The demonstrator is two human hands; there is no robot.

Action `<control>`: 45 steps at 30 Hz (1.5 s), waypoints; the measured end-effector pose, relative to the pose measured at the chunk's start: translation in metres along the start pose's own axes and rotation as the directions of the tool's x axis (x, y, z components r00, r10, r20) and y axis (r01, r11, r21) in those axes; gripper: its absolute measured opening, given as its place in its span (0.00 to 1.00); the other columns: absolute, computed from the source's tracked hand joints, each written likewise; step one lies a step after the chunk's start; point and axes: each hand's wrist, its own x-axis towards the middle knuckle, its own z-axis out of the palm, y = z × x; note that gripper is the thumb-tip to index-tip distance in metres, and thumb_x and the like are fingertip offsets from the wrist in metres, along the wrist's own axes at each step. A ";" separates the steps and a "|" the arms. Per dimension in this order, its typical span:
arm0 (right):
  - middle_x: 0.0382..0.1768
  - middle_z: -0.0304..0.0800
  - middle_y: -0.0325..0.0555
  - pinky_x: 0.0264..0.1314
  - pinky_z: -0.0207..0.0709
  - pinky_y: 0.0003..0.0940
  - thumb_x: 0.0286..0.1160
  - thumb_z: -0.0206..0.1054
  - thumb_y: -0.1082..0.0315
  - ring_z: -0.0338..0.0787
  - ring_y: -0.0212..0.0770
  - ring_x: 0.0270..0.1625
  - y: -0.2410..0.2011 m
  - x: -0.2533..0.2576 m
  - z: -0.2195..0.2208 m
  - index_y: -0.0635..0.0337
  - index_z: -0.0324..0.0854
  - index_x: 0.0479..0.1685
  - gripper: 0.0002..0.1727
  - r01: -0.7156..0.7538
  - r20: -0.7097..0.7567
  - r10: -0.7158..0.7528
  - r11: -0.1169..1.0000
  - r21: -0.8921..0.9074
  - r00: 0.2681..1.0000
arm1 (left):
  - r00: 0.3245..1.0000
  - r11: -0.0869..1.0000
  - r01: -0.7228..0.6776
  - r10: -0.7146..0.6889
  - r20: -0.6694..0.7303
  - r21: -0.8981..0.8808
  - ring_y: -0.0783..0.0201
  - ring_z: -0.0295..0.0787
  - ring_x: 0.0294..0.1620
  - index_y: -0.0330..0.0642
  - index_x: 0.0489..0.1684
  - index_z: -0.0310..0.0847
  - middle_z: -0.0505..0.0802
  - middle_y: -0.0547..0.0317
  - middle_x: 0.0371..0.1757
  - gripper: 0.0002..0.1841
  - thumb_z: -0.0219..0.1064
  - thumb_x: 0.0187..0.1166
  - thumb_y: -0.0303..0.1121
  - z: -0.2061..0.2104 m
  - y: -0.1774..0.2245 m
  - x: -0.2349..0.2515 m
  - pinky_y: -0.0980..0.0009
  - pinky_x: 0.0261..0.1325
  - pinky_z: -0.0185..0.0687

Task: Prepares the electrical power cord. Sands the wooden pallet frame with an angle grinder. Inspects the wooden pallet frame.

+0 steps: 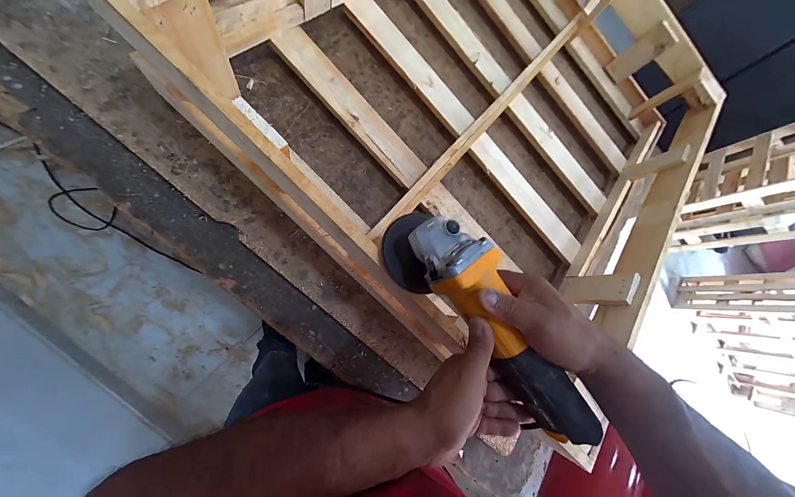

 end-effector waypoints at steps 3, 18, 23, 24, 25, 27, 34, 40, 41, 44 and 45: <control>0.32 0.94 0.44 0.34 0.89 0.37 0.75 0.64 0.35 0.93 0.39 0.32 -0.002 -0.001 0.000 0.50 0.88 0.50 0.27 -0.001 0.082 0.001 1.000 -0.007 0.997 | 0.999 0.999 -0.030 0.029 0.034 0.028 0.53 0.93 0.60 0.32 0.74 0.72 0.92 0.44 0.63 0.49 0.19 0.85 0.68 0.001 -0.006 -0.008 0.56 0.65 0.88; 0.33 0.94 0.51 0.33 0.91 0.39 0.83 0.56 0.40 0.94 0.43 0.31 -0.005 0.000 -0.004 0.56 0.86 0.53 0.28 -0.046 -0.074 0.058 0.987 0.153 0.996 | 0.995 0.999 0.044 -0.044 -0.086 0.004 0.54 0.95 0.52 0.33 0.65 0.78 0.94 0.44 0.52 0.52 0.27 0.80 0.77 0.008 0.015 0.006 0.58 0.59 0.90; 0.34 0.94 0.50 0.33 0.91 0.41 0.81 0.58 0.37 0.95 0.44 0.32 -0.007 -0.004 0.003 0.54 0.86 0.55 0.29 -0.036 -0.060 0.040 0.997 0.067 0.997 | 0.998 0.999 0.044 -0.045 -0.049 -0.018 0.53 0.94 0.56 0.34 0.68 0.77 0.94 0.43 0.55 0.52 0.25 0.81 0.76 0.004 0.007 -0.002 0.56 0.63 0.89; 0.33 0.94 0.49 0.32 0.91 0.41 0.80 0.59 0.37 0.94 0.44 0.31 -0.007 -0.006 0.005 0.54 0.86 0.53 0.29 -0.029 -0.041 0.031 0.999 0.042 0.999 | 0.999 0.999 0.040 -0.040 -0.035 0.001 0.53 0.94 0.56 0.33 0.68 0.76 0.94 0.43 0.56 0.52 0.24 0.82 0.74 0.005 0.003 -0.006 0.56 0.63 0.89; 0.33 0.94 0.48 0.32 0.90 0.41 0.79 0.60 0.37 0.94 0.43 0.31 -0.007 -0.010 0.008 0.53 0.86 0.52 0.28 -0.027 -0.007 0.027 1.000 0.017 1.000 | 0.999 0.999 0.031 -0.031 -0.008 0.024 0.52 0.93 0.58 0.33 0.71 0.74 0.93 0.43 0.58 0.52 0.21 0.83 0.73 0.004 -0.004 -0.011 0.56 0.64 0.88; 0.33 0.94 0.46 0.34 0.90 0.39 0.77 0.62 0.38 0.94 0.41 0.32 -0.006 -0.014 0.014 0.52 0.88 0.51 0.26 -0.019 0.046 0.019 1.000 -0.004 0.999 | 0.999 0.998 0.015 -0.018 0.045 0.059 0.51 0.92 0.62 0.33 0.78 0.69 0.90 0.42 0.65 0.52 0.17 0.83 0.70 0.001 -0.015 -0.021 0.54 0.66 0.87; 0.33 0.94 0.47 0.34 0.91 0.42 0.83 0.59 0.39 0.94 0.43 0.32 -0.008 -0.005 0.017 0.53 0.87 0.54 0.27 -0.041 -0.104 0.044 0.999 0.028 0.994 | 0.997 1.000 0.007 -0.006 -0.081 0.017 0.51 0.94 0.54 0.33 0.69 0.75 0.93 0.42 0.55 0.52 0.22 0.82 0.74 -0.001 0.002 -0.008 0.54 0.62 0.89; 0.33 0.93 0.43 0.37 0.89 0.40 0.82 0.59 0.37 0.93 0.39 0.34 -0.006 -0.020 0.028 0.51 0.88 0.50 0.27 -0.018 -0.020 0.018 1.000 -0.013 1.000 | 0.999 1.000 0.009 -0.008 -0.043 0.021 0.49 0.93 0.59 0.32 0.75 0.69 0.92 0.40 0.61 0.53 0.15 0.82 0.71 0.004 -0.017 -0.030 0.53 0.64 0.89; 0.33 0.93 0.42 0.37 0.89 0.40 0.82 0.59 0.36 0.93 0.38 0.34 -0.005 -0.020 0.029 0.51 0.88 0.50 0.28 -0.030 -0.028 0.029 0.999 -0.021 0.999 | 0.998 1.000 0.017 -0.017 -0.057 0.006 0.49 0.93 0.59 0.32 0.75 0.70 0.92 0.40 0.61 0.54 0.15 0.82 0.72 0.005 -0.017 -0.030 0.53 0.65 0.88; 0.33 0.93 0.43 0.38 0.89 0.41 0.82 0.60 0.36 0.93 0.39 0.34 -0.002 -0.023 0.032 0.52 0.87 0.49 0.28 -0.031 -0.047 0.031 1.000 0.006 0.998 | 0.995 0.999 0.032 -0.032 -0.090 0.006 0.48 0.93 0.58 0.32 0.73 0.71 0.93 0.40 0.58 0.54 0.17 0.81 0.73 0.008 -0.019 -0.031 0.52 0.65 0.88; 0.32 0.93 0.43 0.38 0.89 0.40 0.81 0.60 0.36 0.93 0.38 0.34 -0.002 -0.025 0.034 0.52 0.87 0.48 0.27 -0.025 -0.029 0.025 1.000 -0.002 0.999 | 0.997 1.000 0.018 -0.017 -0.078 0.021 0.49 0.94 0.56 0.32 0.72 0.72 0.93 0.40 0.57 0.54 0.15 0.81 0.73 0.007 -0.024 -0.034 0.53 0.64 0.89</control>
